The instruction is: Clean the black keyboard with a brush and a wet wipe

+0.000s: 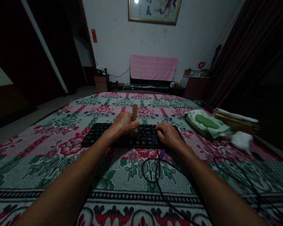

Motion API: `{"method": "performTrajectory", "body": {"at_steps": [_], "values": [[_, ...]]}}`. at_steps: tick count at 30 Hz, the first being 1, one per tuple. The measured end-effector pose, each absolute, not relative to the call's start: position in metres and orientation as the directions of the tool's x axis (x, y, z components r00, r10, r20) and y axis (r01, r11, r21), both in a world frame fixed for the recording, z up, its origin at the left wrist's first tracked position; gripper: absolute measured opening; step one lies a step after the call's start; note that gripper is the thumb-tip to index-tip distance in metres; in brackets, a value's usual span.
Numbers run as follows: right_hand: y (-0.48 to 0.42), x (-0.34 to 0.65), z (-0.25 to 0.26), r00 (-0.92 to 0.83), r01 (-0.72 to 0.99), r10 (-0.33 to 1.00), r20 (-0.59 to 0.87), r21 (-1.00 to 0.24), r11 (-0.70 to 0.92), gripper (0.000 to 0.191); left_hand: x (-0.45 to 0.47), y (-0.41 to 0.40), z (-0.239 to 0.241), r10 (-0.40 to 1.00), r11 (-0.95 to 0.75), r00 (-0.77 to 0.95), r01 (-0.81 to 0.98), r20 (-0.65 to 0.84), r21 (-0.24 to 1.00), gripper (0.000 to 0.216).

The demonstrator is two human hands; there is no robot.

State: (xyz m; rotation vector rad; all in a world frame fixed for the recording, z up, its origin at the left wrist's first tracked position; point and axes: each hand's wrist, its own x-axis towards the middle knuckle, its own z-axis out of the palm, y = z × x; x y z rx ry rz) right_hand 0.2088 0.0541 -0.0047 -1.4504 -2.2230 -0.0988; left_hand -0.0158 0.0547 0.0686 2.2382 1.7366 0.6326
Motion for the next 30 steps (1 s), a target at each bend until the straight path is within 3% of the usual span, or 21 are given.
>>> {"method": "performTrajectory", "body": {"at_steps": [4, 10, 12, 19, 27, 30], "values": [[0.055, 0.210, -0.005, -0.324, 0.880, 0.844, 0.427, -0.190, 0.434, 0.018, -0.011, 0.053, 0.067, 0.955, -0.287, 0.219, 0.856, 0.202, 0.429, 0.024], [0.054, 0.210, -0.004, -0.328, 0.874, 0.843, 0.427, -0.202, 0.442, 0.019, -0.017, 0.056, 0.069, 0.963, -0.242, 0.189, 0.920, 0.191, 0.308, 0.023], [0.054, 0.210, -0.004, -0.326, 0.875, 0.845, 0.424, -0.205, 0.440, 0.019, -0.017, 0.054, 0.071, 0.962, -0.242, 0.181, 0.911, 0.205, 0.333, 0.022], [0.053, 0.212, -0.001, -0.351, 0.858, 0.837, 0.420, -0.214, 0.468, 0.019, 0.004, 0.050, 0.055, 0.934, -0.355, 0.291, 0.707, 0.205, 0.612, 0.028], [0.053, 0.213, -0.001, -0.363, 0.851, 0.830, 0.424, -0.213, 0.481, 0.019, -0.001, 0.049, 0.059, 0.927, -0.373, 0.332, 0.768, 0.175, 0.521, 0.023], [0.052, 0.212, -0.001, -0.350, 0.856, 0.837, 0.421, -0.218, 0.468, 0.019, 0.001, 0.048, 0.058, 0.935, -0.353, 0.295, 0.746, 0.195, 0.565, 0.025]]}}
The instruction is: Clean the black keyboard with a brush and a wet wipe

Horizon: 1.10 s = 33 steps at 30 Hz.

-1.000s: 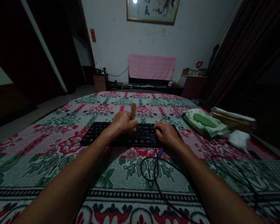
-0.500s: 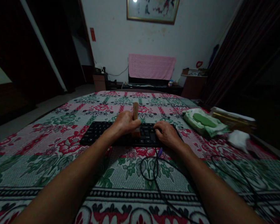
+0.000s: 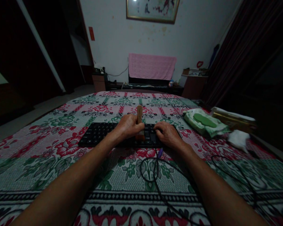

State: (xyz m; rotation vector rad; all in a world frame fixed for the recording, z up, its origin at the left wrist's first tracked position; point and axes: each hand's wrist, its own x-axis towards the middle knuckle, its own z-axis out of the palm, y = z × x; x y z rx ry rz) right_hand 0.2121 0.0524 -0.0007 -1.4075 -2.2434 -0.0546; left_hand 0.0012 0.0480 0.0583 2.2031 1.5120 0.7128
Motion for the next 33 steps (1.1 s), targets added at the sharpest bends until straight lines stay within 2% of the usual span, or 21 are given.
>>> {"method": "performTrajectory", "body": {"at_steps": [5, 8, 12, 15, 19, 23, 27, 33], "values": [[0.052, 0.212, 0.000, -0.351, 0.862, 0.840, 0.413, -0.209, 0.463, 0.019, 0.012, 0.049, 0.043, 0.899, -0.431, 0.348, 0.604, 0.264, 0.670, 0.030], [0.052, 0.212, 0.000, -0.349, 0.861, 0.838, 0.420, -0.209, 0.464, 0.019, 0.012, 0.047, 0.045, 0.888, -0.455, 0.378, 0.640, 0.263, 0.618, 0.028], [0.052, 0.212, 0.000, -0.357, 0.857, 0.835, 0.418, -0.209, 0.471, 0.020, 0.006, 0.044, 0.058, 0.919, -0.394, 0.329, 0.752, 0.217, 0.528, 0.024], [0.052, 0.211, 0.001, -0.355, 0.860, 0.840, 0.411, -0.208, 0.465, 0.020, 0.006, 0.045, 0.058, 0.930, -0.367, 0.305, 0.716, 0.207, 0.594, 0.024], [0.053, 0.212, 0.000, -0.348, 0.869, 0.848, 0.400, -0.202, 0.451, 0.019, 0.013, 0.045, 0.048, 0.895, -0.423, 0.384, 0.571, 0.226, 0.703, 0.028], [0.053, 0.212, 0.000, -0.350, 0.868, 0.846, 0.403, -0.201, 0.455, 0.019, 0.015, 0.037, 0.052, 0.866, -0.479, 0.451, 0.624, 0.216, 0.618, 0.023], [0.052, 0.212, 0.001, -0.355, 0.867, 0.842, 0.406, -0.194, 0.460, 0.019, 0.008, 0.035, 0.063, 0.885, -0.447, 0.440, 0.707, 0.154, 0.548, 0.020], [0.051, 0.211, 0.001, -0.353, 0.868, 0.842, 0.409, -0.193, 0.457, 0.019, 0.010, 0.040, 0.057, 0.872, -0.473, 0.439, 0.637, 0.217, 0.609, 0.026]]}}
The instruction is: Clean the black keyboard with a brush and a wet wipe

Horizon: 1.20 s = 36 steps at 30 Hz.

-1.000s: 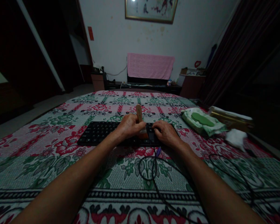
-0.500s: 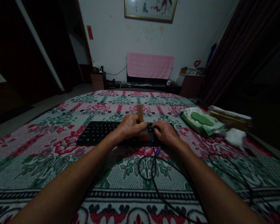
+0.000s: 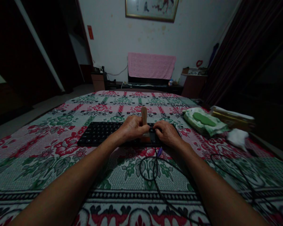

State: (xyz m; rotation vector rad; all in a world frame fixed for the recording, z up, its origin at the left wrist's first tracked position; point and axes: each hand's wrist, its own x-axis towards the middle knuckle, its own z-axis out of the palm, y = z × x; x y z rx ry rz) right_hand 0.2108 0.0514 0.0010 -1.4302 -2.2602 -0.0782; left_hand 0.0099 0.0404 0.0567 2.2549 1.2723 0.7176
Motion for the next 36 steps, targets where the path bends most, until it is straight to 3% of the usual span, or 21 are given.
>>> {"method": "performTrajectory", "body": {"at_steps": [9, 19, 25, 31, 36], "values": [[0.054, 0.212, -0.002, -0.356, 0.858, 0.831, 0.427, -0.205, 0.472, 0.019, -0.005, 0.038, 0.072, 0.890, -0.432, 0.444, 0.751, 0.102, 0.499, 0.019], [0.055, 0.213, -0.004, -0.357, 0.855, 0.829, 0.431, -0.206, 0.475, 0.018, -0.013, 0.036, 0.054, 0.887, -0.449, 0.412, 0.660, 0.209, 0.602, 0.025], [0.053, 0.212, 0.000, -0.359, 0.860, 0.836, 0.416, -0.201, 0.469, 0.020, -0.040, 0.041, 0.051, 0.921, -0.369, 0.360, 0.693, 0.145, 0.619, 0.025], [0.052, 0.211, 0.001, -0.362, 0.861, 0.839, 0.407, -0.199, 0.468, 0.020, -0.045, 0.043, 0.052, 0.933, -0.316, 0.342, 0.618, 0.115, 0.720, 0.024], [0.052, 0.211, 0.000, -0.348, 0.869, 0.846, 0.405, -0.200, 0.453, 0.019, -0.042, 0.040, 0.055, 0.926, -0.363, 0.344, 0.709, 0.153, 0.604, 0.021]]}}
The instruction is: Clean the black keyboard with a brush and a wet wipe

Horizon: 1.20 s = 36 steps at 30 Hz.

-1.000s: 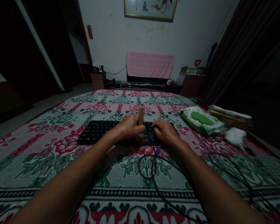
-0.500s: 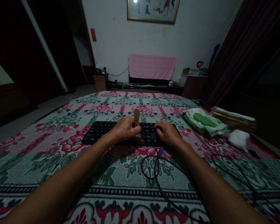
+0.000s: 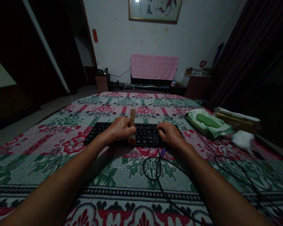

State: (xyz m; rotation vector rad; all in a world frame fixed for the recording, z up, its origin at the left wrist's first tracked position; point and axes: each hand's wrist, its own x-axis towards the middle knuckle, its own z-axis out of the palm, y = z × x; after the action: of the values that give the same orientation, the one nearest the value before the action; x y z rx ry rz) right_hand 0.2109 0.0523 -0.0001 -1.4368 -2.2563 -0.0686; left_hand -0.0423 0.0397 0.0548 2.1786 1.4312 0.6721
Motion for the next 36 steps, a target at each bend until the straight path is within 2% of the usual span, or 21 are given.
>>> {"method": "performTrajectory", "body": {"at_steps": [4, 10, 19, 21, 26, 28, 33, 36], "values": [[0.052, 0.211, 0.000, -0.343, 0.871, 0.852, 0.395, -0.205, 0.446, 0.019, -0.045, 0.043, 0.060, 0.942, -0.334, 0.285, 0.736, 0.177, 0.589, 0.022], [0.054, 0.211, 0.000, -0.344, 0.875, 0.855, 0.388, -0.198, 0.442, 0.020, -0.030, 0.043, 0.047, 0.933, -0.353, 0.286, 0.598, 0.221, 0.720, 0.030], [0.053, 0.211, 0.000, -0.355, 0.874, 0.849, 0.391, -0.183, 0.450, 0.020, -0.040, 0.044, 0.058, 0.940, -0.342, 0.283, 0.792, 0.192, 0.506, 0.024], [0.053, 0.211, 0.000, -0.357, 0.873, 0.847, 0.393, -0.182, 0.452, 0.020, -0.041, 0.044, 0.061, 0.948, -0.318, 0.264, 0.800, 0.177, 0.508, 0.023], [0.052, 0.210, 0.001, -0.353, 0.874, 0.849, 0.394, -0.184, 0.449, 0.020, -0.037, 0.045, 0.054, 0.938, -0.345, 0.290, 0.714, 0.190, 0.609, 0.027], [0.052, 0.210, 0.001, -0.356, 0.870, 0.845, 0.400, -0.188, 0.456, 0.020, -0.037, 0.045, 0.052, 0.934, -0.356, 0.304, 0.732, 0.189, 0.581, 0.027], [0.052, 0.211, 0.001, -0.353, 0.870, 0.849, 0.393, -0.195, 0.452, 0.021, -0.044, 0.044, 0.066, 0.950, -0.303, 0.247, 0.872, 0.189, 0.385, 0.024], [0.053, 0.211, 0.000, -0.353, 0.870, 0.847, 0.397, -0.193, 0.453, 0.021, -0.043, 0.043, 0.071, 0.959, -0.253, 0.169, 0.873, 0.229, 0.417, 0.024]]}}
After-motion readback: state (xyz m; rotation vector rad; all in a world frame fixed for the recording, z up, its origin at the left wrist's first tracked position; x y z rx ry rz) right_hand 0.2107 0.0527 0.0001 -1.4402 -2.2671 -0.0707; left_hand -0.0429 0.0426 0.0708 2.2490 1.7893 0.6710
